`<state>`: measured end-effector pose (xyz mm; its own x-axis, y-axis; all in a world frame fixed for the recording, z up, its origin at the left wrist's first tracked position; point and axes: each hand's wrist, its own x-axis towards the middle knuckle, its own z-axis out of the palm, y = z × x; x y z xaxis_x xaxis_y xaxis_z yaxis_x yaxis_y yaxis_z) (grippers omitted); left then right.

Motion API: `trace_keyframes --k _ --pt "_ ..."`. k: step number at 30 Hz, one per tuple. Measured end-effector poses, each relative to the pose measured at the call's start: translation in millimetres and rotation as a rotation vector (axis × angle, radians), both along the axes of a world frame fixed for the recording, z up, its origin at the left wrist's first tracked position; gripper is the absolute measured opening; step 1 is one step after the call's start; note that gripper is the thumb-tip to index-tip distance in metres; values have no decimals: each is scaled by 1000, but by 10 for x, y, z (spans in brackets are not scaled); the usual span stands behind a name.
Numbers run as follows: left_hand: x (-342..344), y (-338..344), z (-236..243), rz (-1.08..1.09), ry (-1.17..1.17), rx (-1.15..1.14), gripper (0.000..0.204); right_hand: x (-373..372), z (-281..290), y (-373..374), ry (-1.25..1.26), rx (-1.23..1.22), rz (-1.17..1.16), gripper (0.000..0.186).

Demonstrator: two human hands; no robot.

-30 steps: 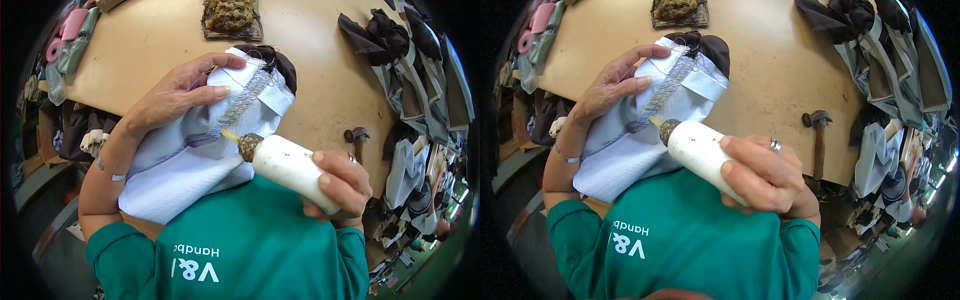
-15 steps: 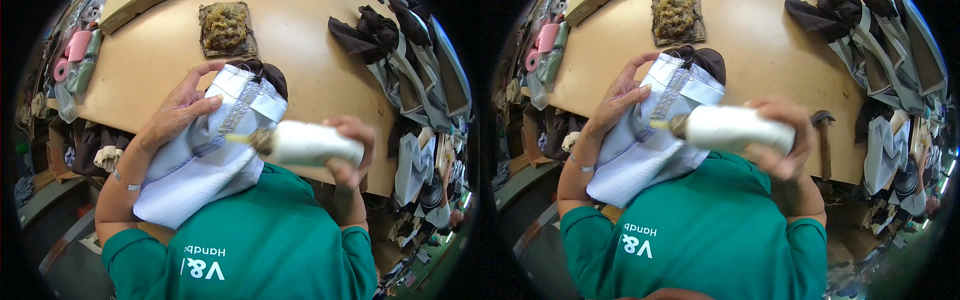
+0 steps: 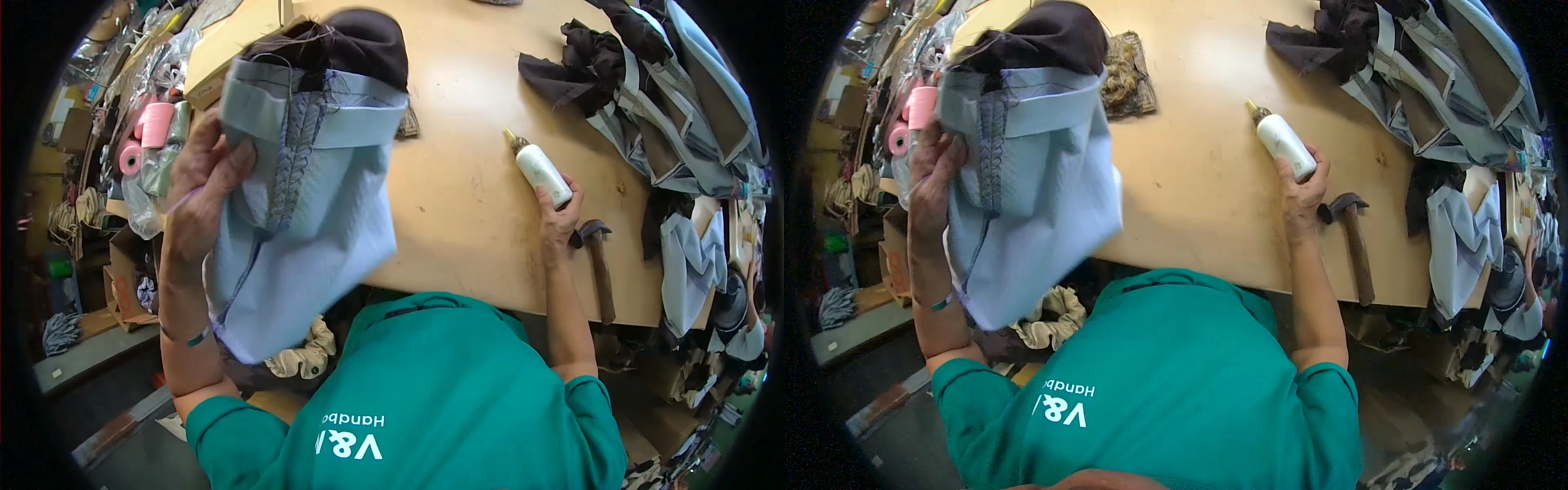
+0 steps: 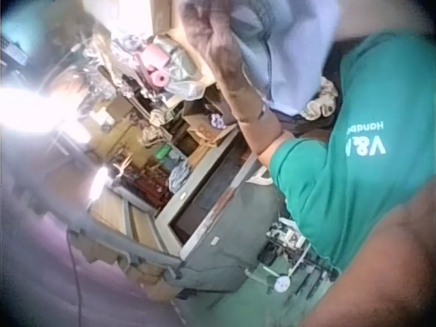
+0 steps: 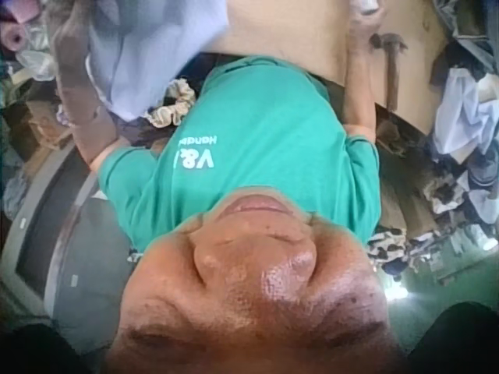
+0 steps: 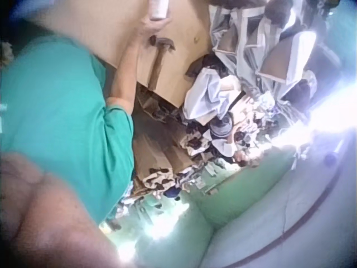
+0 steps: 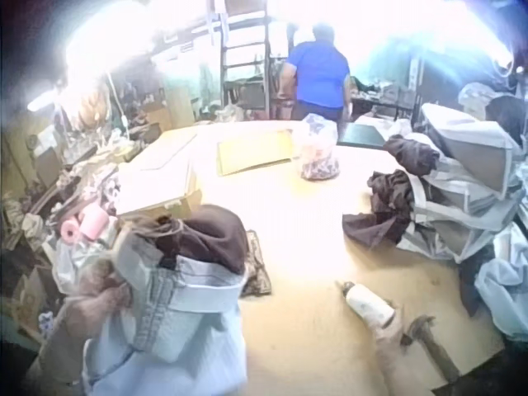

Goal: The person applies adhesive from a bottle to the edges of leather handbag components and fits the pieces together by hand on a workbench.

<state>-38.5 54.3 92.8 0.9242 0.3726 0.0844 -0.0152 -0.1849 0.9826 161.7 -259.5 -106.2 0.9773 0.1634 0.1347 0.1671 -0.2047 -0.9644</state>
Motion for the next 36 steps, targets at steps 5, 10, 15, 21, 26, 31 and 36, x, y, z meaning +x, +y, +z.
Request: trace_keyframes --k 5,10,15,21,26,31,36 --pt "-43 -170 -113 -175 -154 886 32 53 74 -55 -472 -586 -22 47" --pt "-58 -455 -666 -270 -163 1013 37 -78 444 98 -618 -683 324 55" --pt "-138 -463 -751 -280 -158 895 38 -224 571 629 -243 -82 631 60" --pt "-360 -169 -481 -163 -31 813 29 -54 1204 1177 -564 108 1036 53" --pt "-653 163 -334 39 164 677 33 -83 1582 1549 -722 14 1251 43" --pt "-791 589 -408 289 146 173 30 -272 1698 1971 -935 -51 1348 37" --pt "-857 552 -337 713 -209 490 22 -610 1660 2276 -803 -21 1227 34"
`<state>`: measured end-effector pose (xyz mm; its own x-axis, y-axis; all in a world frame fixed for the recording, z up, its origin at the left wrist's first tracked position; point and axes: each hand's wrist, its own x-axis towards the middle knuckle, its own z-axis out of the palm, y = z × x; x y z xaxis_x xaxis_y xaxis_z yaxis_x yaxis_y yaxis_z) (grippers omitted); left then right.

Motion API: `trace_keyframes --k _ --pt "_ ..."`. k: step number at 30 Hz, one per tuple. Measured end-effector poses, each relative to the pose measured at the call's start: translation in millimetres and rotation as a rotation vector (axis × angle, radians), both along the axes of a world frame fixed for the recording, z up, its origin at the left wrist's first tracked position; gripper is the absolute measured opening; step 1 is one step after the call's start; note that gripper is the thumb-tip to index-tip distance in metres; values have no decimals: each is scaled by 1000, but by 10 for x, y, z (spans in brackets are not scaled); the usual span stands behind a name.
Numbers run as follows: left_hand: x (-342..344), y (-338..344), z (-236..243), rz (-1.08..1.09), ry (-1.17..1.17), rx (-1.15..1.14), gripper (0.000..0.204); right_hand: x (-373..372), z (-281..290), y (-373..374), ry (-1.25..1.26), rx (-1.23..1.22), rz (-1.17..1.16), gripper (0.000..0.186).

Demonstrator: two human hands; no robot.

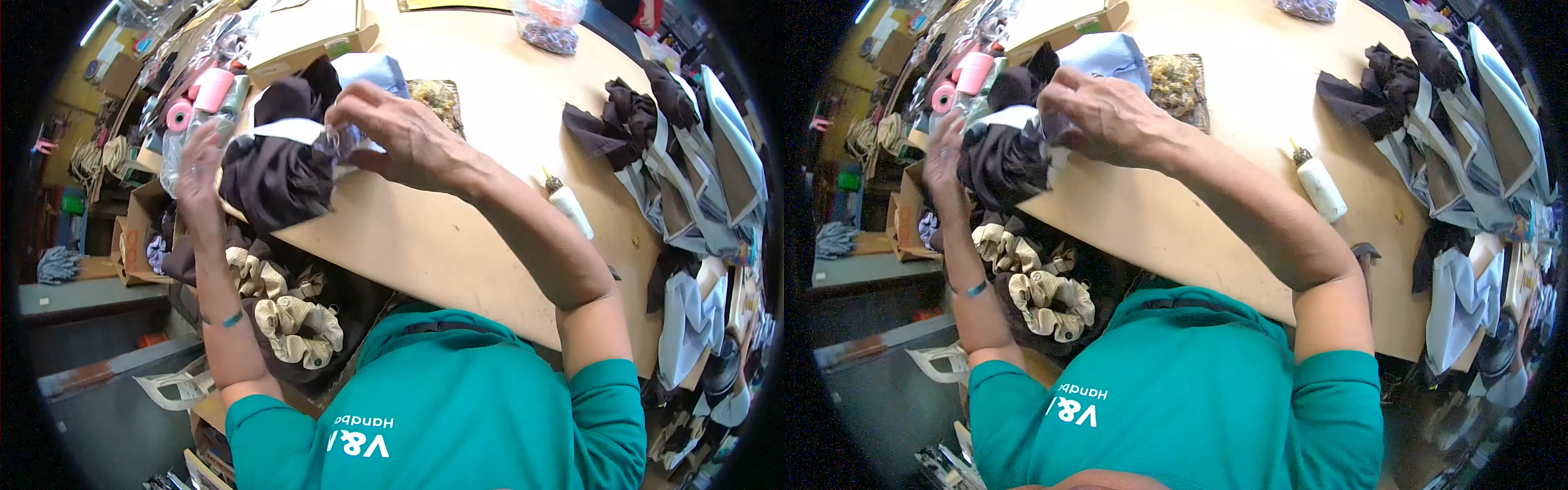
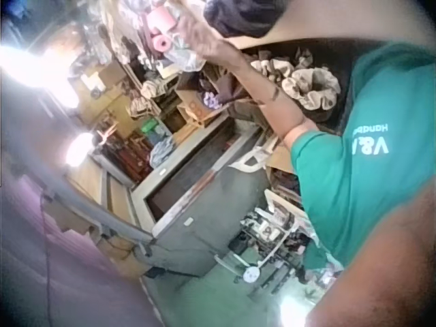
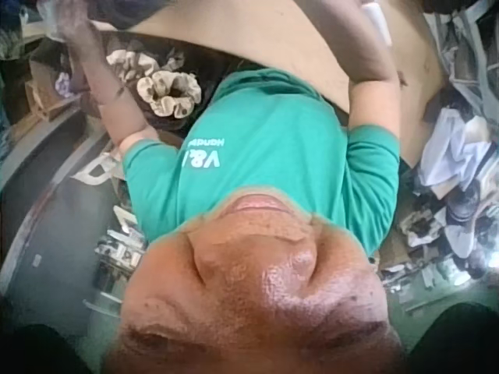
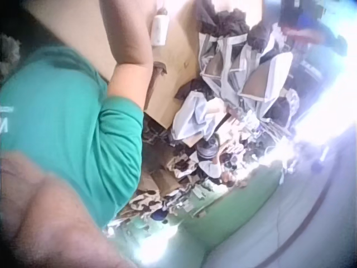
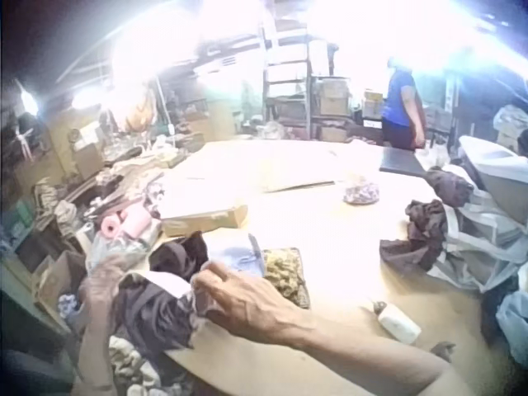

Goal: The person applies adhesive from a bottle to the edges of leather handbag components and fits the pieces together by hand on a workbench.

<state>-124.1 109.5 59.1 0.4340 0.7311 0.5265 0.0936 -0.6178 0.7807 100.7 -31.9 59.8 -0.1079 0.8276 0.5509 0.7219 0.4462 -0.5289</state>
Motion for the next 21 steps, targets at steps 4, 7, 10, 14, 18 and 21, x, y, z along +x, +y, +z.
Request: trace_keyframes --k 4,7,10,14,18,21 --pt "-11 -734 77 209 -137 134 21 59 -20 254 85 207 -215 32" --pt "262 -1164 -10 104 65 312 35 -109 123 391 111 311 -212 33" --pt "411 -1101 52 99 -115 285 49 -235 272 299 170 351 -163 33" --pt "592 -953 287 141 -122 336 46 -284 330 45 204 290 -114 32" --pt "605 -817 124 97 42 375 49 -229 174 -116 290 67 -162 32" --pt "682 -887 80 124 71 395 55 -147 103 -224 363 -30 -125 31"
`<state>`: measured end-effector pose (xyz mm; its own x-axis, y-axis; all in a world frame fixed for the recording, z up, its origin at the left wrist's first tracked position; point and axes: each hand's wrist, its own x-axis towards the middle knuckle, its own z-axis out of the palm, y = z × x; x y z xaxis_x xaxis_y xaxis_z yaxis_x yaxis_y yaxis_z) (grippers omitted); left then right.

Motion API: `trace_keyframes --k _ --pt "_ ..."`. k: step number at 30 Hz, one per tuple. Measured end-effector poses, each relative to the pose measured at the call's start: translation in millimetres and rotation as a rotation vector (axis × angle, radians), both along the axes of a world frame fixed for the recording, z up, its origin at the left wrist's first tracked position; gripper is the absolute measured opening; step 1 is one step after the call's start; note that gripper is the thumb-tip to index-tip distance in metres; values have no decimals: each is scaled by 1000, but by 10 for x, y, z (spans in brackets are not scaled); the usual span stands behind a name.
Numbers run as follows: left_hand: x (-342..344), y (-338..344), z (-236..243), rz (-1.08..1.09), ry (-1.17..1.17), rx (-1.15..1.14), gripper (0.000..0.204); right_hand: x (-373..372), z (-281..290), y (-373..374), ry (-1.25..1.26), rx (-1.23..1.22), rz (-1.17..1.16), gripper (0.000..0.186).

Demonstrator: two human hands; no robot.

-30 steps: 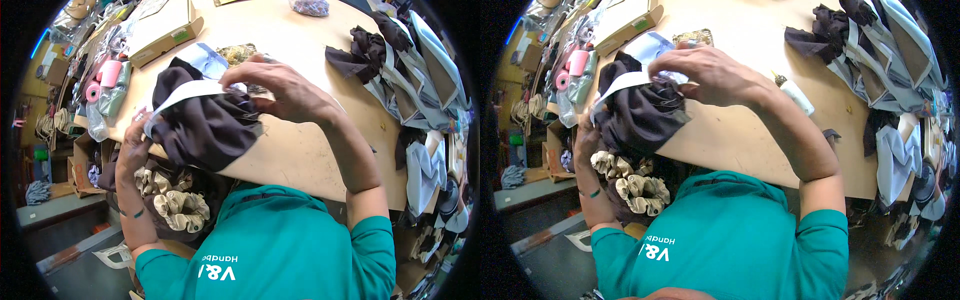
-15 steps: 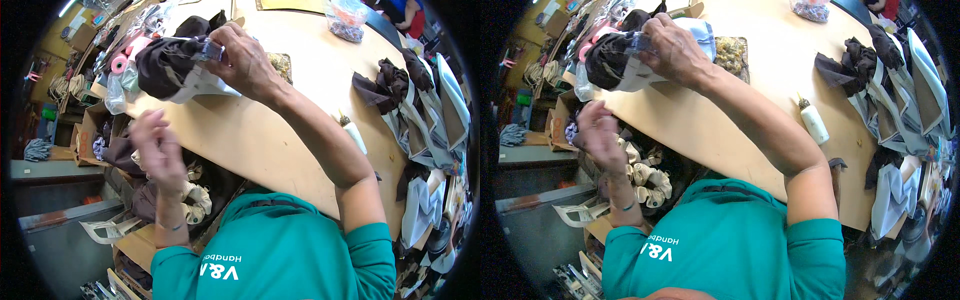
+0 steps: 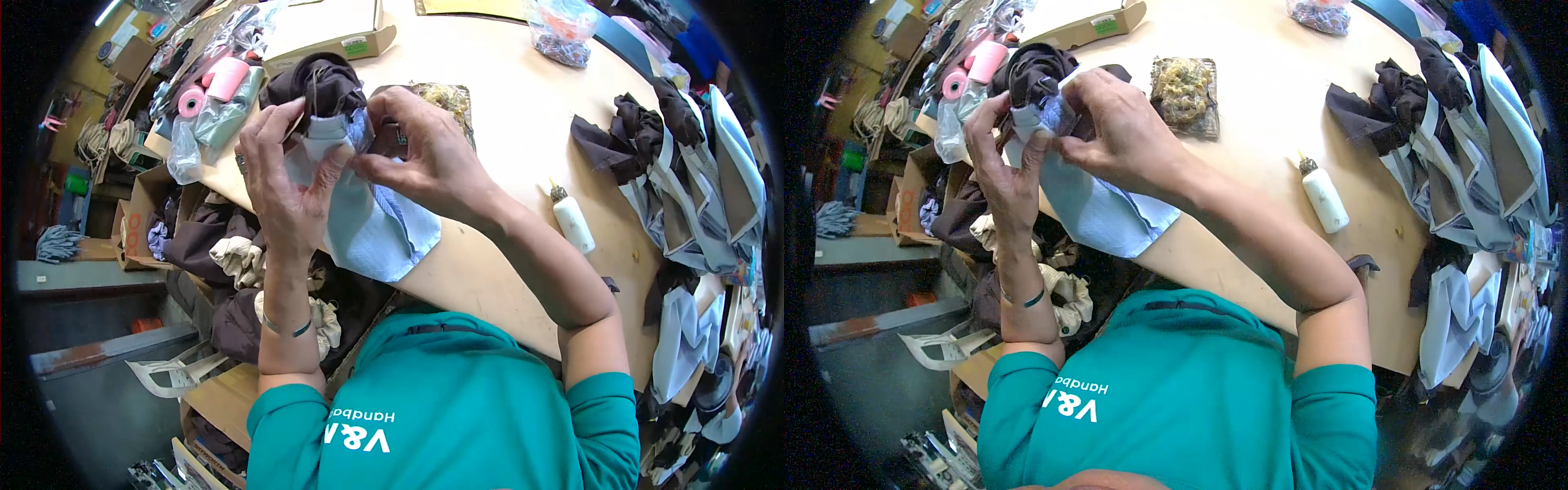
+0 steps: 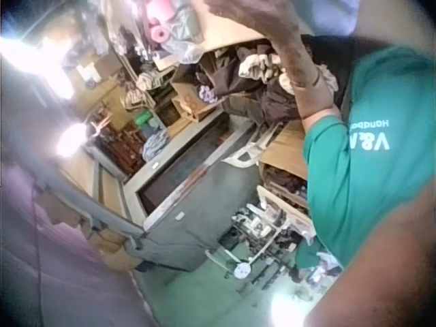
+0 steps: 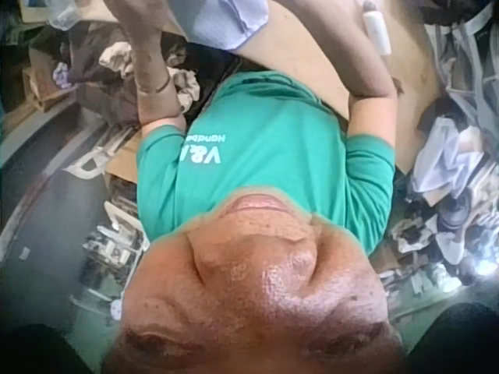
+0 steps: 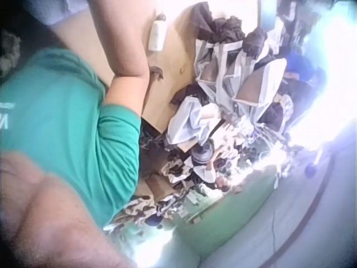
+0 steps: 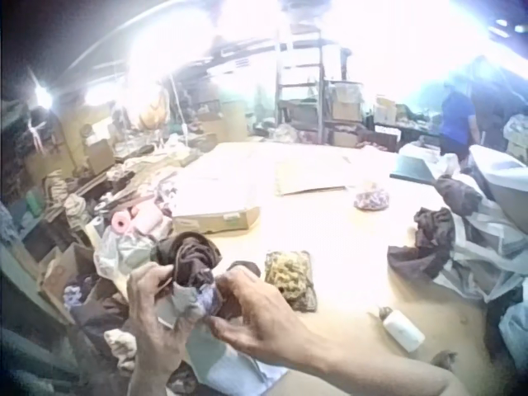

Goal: The person applies adhesive from a bottle to the edges of leather handbag components and fits the pieces together by hand on a workbench.

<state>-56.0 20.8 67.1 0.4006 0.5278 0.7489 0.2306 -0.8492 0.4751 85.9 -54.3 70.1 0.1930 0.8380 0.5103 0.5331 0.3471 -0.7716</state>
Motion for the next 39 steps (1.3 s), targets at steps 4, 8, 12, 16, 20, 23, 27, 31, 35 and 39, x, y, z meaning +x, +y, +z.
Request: trace_keyframes --k 4,8,12,16,20,23,27,31,35,39 --pt "-36 -98 61 33 31 90 53 17 48 -80 -45 -21 28 26" --pt "-32 -81 -9 55 -13 134 40 -36 62 -116 -233 42 10 21" --pt "-90 -123 -48 24 -132 -146 28 -35 53 -21 -178 222 -51 26" --pt "-97 -34 -147 -90 -223 -143 25 -25 142 126 -207 259 16 25" --pt "-147 71 -62 -345 -445 -244 28 -96 307 195 -310 318 -64 24" --pt "-268 232 230 -328 -307 -7 25 -185 455 174 -227 427 -29 17" --pt "-130 236 618 -463 -51 76 23 -135 575 -97 -87 442 -136 11" --pt "250 163 557 -498 273 23 23 257 458 -385 -72 148 -261 15" --pt "638 61 83 -654 273 -206 19 580 29 -673 -115 -101 -358 17" --pt "822 64 -190 -739 243 -270 21 931 -667 -1262 -391 -377 -727 14"
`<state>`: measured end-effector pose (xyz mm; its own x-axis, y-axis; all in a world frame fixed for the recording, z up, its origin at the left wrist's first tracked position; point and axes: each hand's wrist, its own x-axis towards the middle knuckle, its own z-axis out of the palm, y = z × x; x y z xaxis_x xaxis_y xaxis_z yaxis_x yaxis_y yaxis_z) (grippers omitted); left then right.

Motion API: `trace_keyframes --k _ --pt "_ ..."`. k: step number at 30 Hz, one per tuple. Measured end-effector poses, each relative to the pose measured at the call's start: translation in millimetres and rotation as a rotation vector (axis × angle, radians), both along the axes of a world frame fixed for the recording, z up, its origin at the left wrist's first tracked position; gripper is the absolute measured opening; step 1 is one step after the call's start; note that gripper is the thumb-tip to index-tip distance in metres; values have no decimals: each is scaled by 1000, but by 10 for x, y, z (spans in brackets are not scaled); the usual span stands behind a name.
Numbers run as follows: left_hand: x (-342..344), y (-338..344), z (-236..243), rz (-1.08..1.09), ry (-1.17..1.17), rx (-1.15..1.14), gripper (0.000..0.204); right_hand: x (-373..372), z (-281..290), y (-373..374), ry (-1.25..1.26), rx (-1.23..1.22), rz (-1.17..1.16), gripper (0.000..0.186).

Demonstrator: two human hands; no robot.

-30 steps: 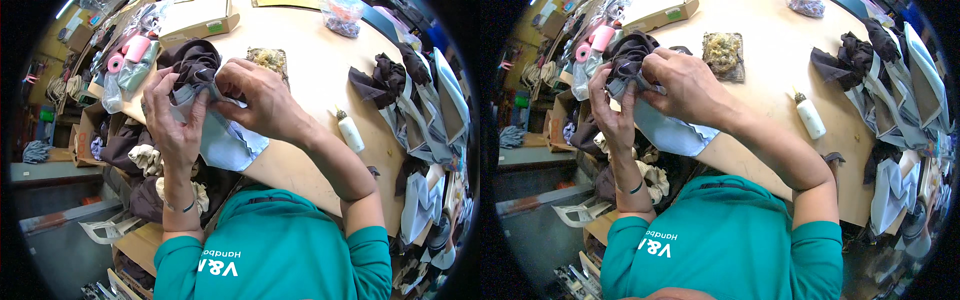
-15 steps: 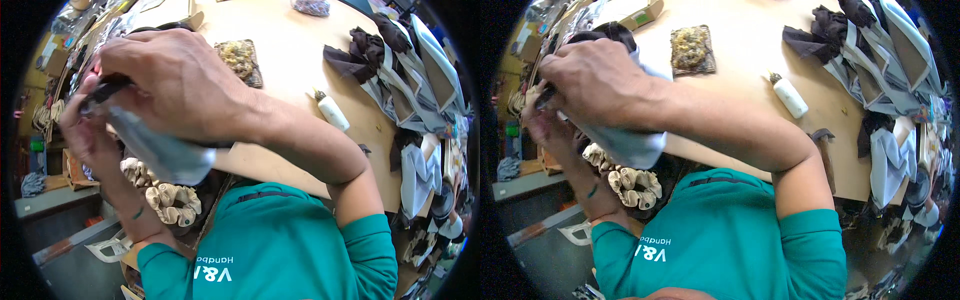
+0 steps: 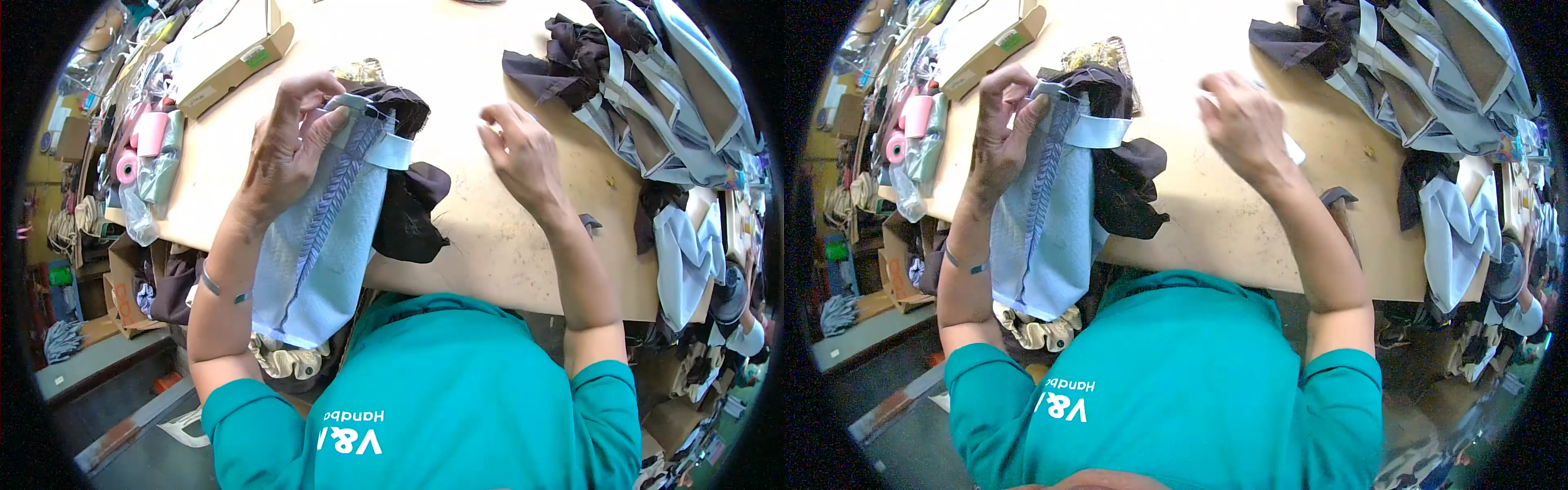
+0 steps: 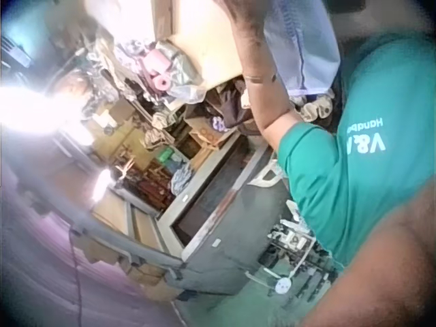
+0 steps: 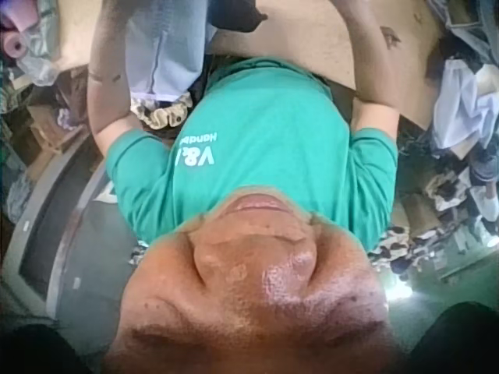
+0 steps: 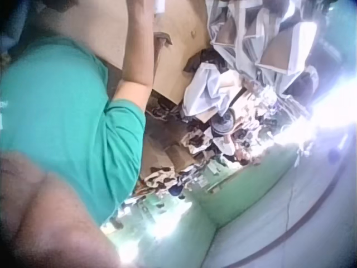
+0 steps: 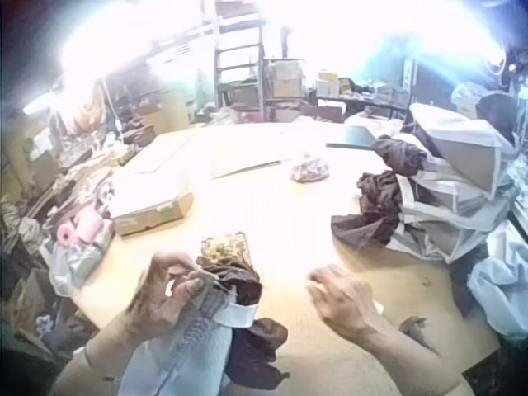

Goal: The person applies adhesive from a bottle to the edges of leather handbag components and fits the pieces together by hand on a workbench.

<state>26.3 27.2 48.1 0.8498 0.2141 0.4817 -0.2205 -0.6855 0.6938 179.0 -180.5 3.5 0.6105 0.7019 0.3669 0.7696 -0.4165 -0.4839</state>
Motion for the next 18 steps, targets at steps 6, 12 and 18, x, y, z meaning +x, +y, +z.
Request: trace_keyframes --k 6,12,18 --pt "216 25 23 -132 104 241 30 97 -696 -785 -177 -555 -253 71" --pt "289 28 49 -209 277 217 21 314 -852 -987 649 167 -154 64" --pt "338 94 -90 -276 358 15 20 188 -388 -926 1283 514 -124 63"
